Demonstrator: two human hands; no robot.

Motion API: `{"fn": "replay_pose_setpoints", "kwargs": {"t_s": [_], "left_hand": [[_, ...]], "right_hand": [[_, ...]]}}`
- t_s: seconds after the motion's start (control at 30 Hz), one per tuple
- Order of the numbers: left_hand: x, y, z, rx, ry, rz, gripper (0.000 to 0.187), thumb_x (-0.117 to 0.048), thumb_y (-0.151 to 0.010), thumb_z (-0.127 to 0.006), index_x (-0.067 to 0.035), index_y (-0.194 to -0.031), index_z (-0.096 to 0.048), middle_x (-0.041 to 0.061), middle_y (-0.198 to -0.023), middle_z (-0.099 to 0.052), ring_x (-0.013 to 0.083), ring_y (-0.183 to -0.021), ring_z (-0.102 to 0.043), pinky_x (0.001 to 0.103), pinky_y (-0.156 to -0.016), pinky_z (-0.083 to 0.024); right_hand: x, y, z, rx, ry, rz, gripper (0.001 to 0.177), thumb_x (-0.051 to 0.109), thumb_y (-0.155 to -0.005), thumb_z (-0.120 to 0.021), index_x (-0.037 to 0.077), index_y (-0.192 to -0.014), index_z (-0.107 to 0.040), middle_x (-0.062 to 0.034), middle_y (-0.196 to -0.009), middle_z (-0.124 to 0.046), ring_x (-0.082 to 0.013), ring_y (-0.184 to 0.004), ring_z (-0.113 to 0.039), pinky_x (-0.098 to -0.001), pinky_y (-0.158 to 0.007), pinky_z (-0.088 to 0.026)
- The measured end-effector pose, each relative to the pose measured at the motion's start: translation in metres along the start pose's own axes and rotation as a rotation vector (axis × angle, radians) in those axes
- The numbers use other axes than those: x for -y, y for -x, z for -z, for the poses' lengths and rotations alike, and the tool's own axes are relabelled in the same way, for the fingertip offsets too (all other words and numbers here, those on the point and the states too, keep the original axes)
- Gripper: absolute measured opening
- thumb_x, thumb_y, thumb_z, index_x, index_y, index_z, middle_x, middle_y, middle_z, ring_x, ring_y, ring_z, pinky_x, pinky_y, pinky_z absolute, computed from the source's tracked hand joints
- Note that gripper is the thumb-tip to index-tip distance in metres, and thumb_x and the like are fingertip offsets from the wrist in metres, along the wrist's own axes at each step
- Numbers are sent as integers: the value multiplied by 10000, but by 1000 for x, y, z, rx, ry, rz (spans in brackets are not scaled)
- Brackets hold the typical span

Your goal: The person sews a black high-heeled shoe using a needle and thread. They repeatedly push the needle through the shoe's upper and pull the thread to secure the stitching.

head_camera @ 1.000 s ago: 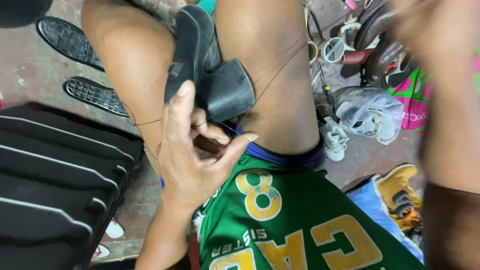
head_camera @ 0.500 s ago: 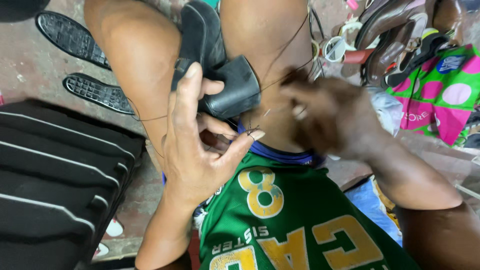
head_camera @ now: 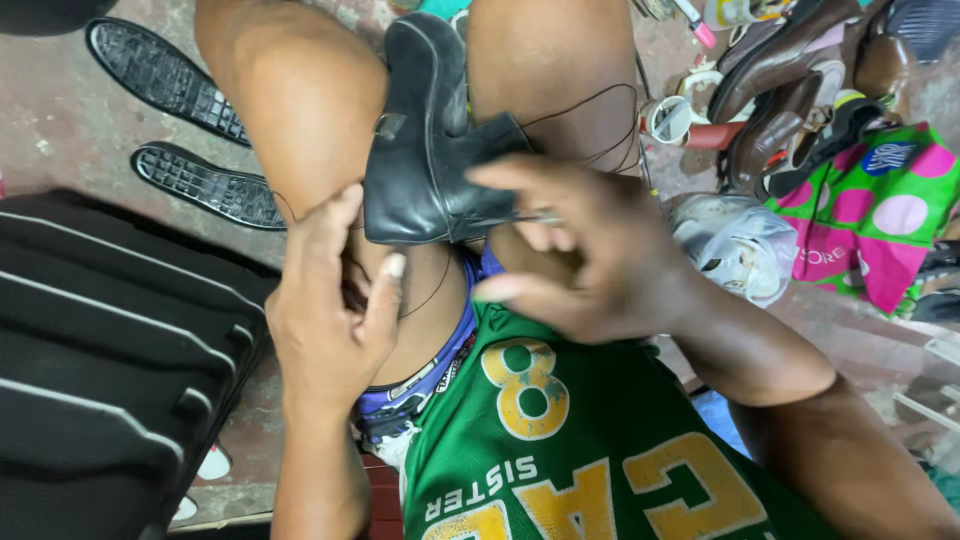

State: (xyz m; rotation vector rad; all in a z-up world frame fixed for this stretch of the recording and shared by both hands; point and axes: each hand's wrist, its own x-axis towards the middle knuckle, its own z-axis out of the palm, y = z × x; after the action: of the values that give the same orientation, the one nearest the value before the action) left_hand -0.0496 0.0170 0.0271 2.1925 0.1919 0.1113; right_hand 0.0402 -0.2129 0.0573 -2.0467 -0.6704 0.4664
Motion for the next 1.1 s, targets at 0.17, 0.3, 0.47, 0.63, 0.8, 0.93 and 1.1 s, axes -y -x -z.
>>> {"fn": "replay_pose_setpoints", "kwargs": {"t_s": [0.17, 0.3, 0.47, 0.63, 0.8, 0.93, 1.1], "left_hand": [[43, 26, -19, -119, 21, -79, 231, -120, -904, -836, -56, -894, -614, 67, -824, -614, 146, -669, -519, 288, -638, -427], [103, 45, -14, -297, 346, 247, 511, -30, -972, -809, -98, -701, -381, -17, -672, -375, 78, -621, -331, 268, -559, -279], [138, 32, 23, -518, 380, 363, 428, -92, -1044, -800, -99, -819, -436, -36, -796, -453, 77, -701, -384, 249, -646, -335], [61, 14, 9, -296, -123, -67, 83, -32, -1057, -705, -26, -1125, -659, 114, -1200, -624, 241, -1057, -619, 321, -890, -509], [-8, -25, 3, 62, 150, 48, 321, -49, -897, -739, -29, -1208, -664, 119, -1147, -672, 181, -813, -632, 324, -689, -520], [-14, -43, 2, 454, 256, 545, 262, -92, -895, -768, -59, -1147, -708, 182, -814, -682, 227, -643, -647, 360, -584, -484], [0, -57, -7, 656, 336, 41, 153, -55, -884, -705, -9, -1030, -712, 112, -1057, -687, 204, -897, -648, 327, -791, -516]], "right_hand": [[-5, -22, -17, -90, 486, 315, 592, 360, -870, -927, 67, -1298, -641, -72, -1053, -721, -221, -896, -685, -333, -788, -558], [-9, -25, -22, -41, 387, 137, 554, 374, -803, -964, 128, -1233, -716, -17, -743, -645, -165, -656, -620, -328, -603, -510], [-17, -21, -20, -62, 353, 122, 548, 342, -766, -977, 141, -1212, -729, -8, -669, -587, -173, -604, -589, -339, -559, -477], [-20, -14, -12, -70, 282, 184, 521, 324, -834, -967, 115, -1218, -685, -44, -935, -687, -149, -715, -638, -296, -657, -525], [-26, -11, -8, -99, 252, 138, 568, 329, -742, -997, 105, -1190, -731, -20, -704, -558, -140, -590, -557, -299, -559, -445], [-35, 0, 1, -103, 135, 146, 564, 304, -765, -990, 100, -1211, -712, -28, -821, -623, -118, -674, -586, -269, -608, -475], [-32, 7, -3, -74, 95, 130, 552, 299, -770, -961, 128, -1229, -706, -67, -1098, -757, -157, -793, -689, -277, -674, -575]]}}
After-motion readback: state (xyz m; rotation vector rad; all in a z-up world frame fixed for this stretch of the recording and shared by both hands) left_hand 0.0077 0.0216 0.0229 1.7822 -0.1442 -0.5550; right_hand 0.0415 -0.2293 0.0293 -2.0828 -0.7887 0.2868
